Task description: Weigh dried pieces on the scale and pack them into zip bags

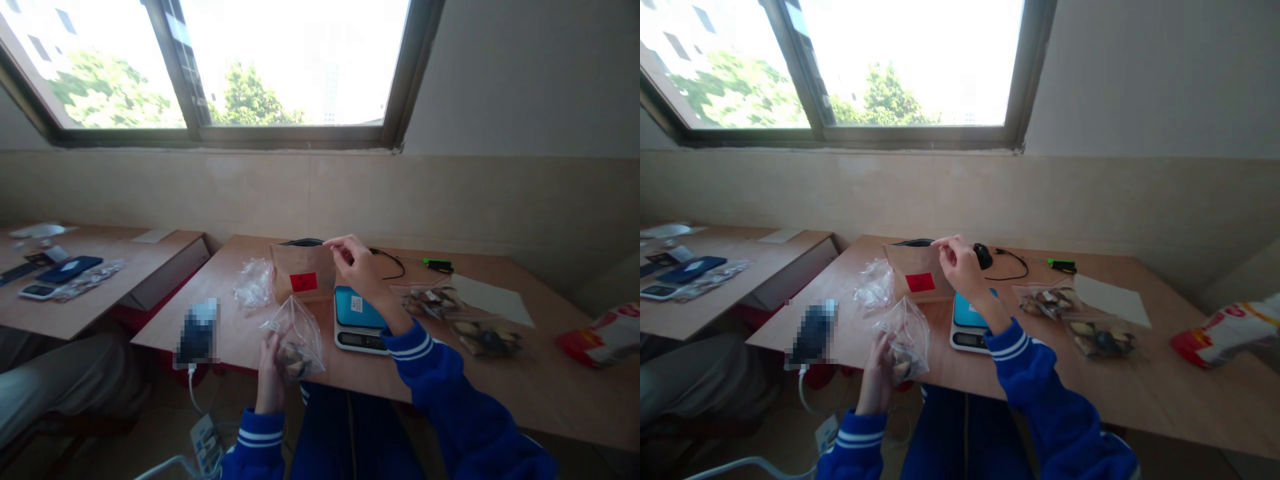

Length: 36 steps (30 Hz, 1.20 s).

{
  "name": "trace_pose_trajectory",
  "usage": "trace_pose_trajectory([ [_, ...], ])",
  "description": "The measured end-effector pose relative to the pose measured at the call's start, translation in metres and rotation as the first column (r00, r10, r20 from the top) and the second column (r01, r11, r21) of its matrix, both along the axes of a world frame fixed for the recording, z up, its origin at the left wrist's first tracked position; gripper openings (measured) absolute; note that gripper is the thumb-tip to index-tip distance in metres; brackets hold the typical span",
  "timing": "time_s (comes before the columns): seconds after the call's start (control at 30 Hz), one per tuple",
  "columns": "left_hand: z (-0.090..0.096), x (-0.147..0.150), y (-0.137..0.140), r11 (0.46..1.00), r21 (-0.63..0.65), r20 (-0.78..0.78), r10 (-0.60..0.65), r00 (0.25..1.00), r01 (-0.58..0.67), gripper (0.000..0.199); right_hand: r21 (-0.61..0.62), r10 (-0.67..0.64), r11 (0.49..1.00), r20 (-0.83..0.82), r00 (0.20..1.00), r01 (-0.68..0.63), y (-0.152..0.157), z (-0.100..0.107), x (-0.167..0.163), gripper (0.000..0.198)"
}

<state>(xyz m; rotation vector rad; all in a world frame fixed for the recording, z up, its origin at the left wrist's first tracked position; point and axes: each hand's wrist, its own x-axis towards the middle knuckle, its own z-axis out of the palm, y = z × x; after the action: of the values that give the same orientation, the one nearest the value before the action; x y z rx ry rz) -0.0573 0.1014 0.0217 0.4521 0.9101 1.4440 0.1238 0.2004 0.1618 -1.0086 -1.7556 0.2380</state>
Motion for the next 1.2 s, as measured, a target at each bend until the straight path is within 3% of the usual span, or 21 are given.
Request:
trace_pose_trajectory([
  [0.1,0.003,0.003,-0.001,1.0,0.009,0.015,-0.019,1.0,0.019,0.057,-0.221,0.176,0.956,-0.093,0.98,-0.193,-0.027,-0.021,-0.001,0.019],
  [0.2,0.009,0.009,-0.001,0.998,0.024,0.025,-0.053,0.998,0.052,0.062,-0.497,0.323,0.782,-0.194,0.926,-0.377,-0.045,-0.047,-0.006,0.022],
  [0.27,0.013,0.014,-0.002,0.996,0.048,0.009,-0.07,0.998,0.07,0.068,-0.607,0.303,0.674,-0.293,0.907,-0.421,-0.051,-0.061,-0.009,0.026],
  [0.33,0.015,0.019,-0.001,0.995,0.086,-0.026,-0.058,0.998,0.06,0.068,-0.651,0.243,0.626,-0.359,0.901,-0.428,-0.053,-0.07,-0.012,0.026],
  [0.4,0.012,0.024,0.0,0.993,0.112,-0.072,-0.021,0.997,0.029,0.066,-0.673,0.204,0.613,-0.371,0.906,-0.413,-0.054,-0.076,-0.013,0.024],
  [0.57,-0.001,0.029,0.003,0.997,0.069,-0.219,0.06,0.974,-0.045,0.065,-0.736,0.287,0.495,-0.362,0.887,-0.461,-0.061,-0.077,-0.015,0.016],
  [0.63,-0.002,0.028,0.004,0.996,0.054,-0.288,0.082,0.954,-0.069,0.062,-0.715,0.346,0.511,-0.337,0.876,-0.477,-0.064,-0.075,-0.017,0.014],
  [0.77,0.005,0.028,0.005,0.993,0.095,-0.426,0.107,0.898,-0.073,0.059,-0.532,0.387,0.727,-0.204,0.899,-0.434,-0.069,-0.076,-0.022,0.007],
  [0.83,0.01,0.029,0.004,0.988,0.146,-0.504,0.12,0.855,-0.053,0.058,-0.504,0.373,0.751,-0.21,0.904,-0.427,-0.069,-0.079,-0.024,0.011],
  [0.97,0.014,0.031,0.0,0.98,0.201,-0.632,0.136,0.763,-0.008,0.055,-0.562,0.361,0.622,-0.413,0.836,-0.545,-0.069,-0.088,-0.022,0.014],
  [1.1,0.009,0.031,-0.001,0.984,0.176,-0.712,0.134,0.689,-0.009,0.054,-0.606,0.294,0.447,-0.596,0.747,-0.658,-0.073,-0.092,-0.016,0.011],
  [1.17,0.006,0.031,0.0,0.985,0.17,-0.733,0.143,0.665,-0.024,0.056,-0.672,0.263,0.387,-0.575,0.775,-0.631,-0.075,-0.093,-0.014,0.013],
  [1.2,0.005,0.031,0.001,0.986,0.162,-0.743,0.143,0.654,-0.032,0.057,-0.701,0.26,0.387,-0.54,0.8,-0.599,-0.076,-0.094,-0.013,0.016],
])
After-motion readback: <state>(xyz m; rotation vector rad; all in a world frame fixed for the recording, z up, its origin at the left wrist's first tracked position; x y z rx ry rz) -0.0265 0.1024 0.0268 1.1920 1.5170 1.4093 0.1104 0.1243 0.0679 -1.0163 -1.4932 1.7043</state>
